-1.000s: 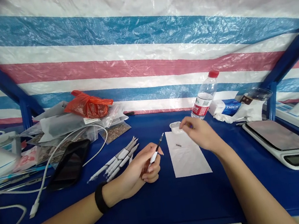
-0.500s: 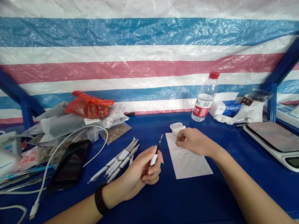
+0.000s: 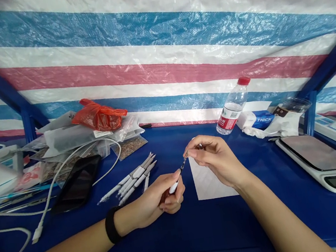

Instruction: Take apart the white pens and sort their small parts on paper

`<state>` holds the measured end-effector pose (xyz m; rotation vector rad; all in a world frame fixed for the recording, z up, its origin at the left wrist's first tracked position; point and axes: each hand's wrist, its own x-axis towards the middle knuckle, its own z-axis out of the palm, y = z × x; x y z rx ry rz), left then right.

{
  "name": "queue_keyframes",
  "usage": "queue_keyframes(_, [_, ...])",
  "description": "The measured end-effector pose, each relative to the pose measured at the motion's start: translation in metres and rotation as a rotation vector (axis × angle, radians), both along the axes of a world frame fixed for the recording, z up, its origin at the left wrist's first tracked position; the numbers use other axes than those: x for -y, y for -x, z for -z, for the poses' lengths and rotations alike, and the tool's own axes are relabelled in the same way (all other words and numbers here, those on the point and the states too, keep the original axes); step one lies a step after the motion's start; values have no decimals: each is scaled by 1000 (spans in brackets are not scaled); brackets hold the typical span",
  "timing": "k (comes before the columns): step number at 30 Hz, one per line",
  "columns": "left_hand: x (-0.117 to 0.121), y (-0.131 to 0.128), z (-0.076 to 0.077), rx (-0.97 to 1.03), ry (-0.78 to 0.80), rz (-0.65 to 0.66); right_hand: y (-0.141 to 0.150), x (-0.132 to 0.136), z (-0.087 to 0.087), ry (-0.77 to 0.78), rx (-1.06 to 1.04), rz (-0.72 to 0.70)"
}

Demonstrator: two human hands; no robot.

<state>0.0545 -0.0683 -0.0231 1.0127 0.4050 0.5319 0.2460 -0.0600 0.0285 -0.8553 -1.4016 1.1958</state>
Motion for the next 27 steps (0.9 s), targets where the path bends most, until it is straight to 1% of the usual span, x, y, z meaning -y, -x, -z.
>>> queue_keyframes(7, [-1, 0, -1, -4, 7, 6, -1, -1, 0, -38, 90, -12])
queue_keyframes(12, [-1, 0, 0, -6, 14, -6, 0, -1, 1, -49, 147, -54])
queue_keyframes(14, [-1, 0, 0, -7, 11, -4, 0, -1, 2, -55, 130, -37])
queue_keyframes(19, [-2, 1, 2, -1, 2, 6, -3, -1, 1, -51, -6, 6])
queue_keyframes(27, [-2, 2, 1, -1, 18, 11, -5, -2, 1, -40, -40, 4])
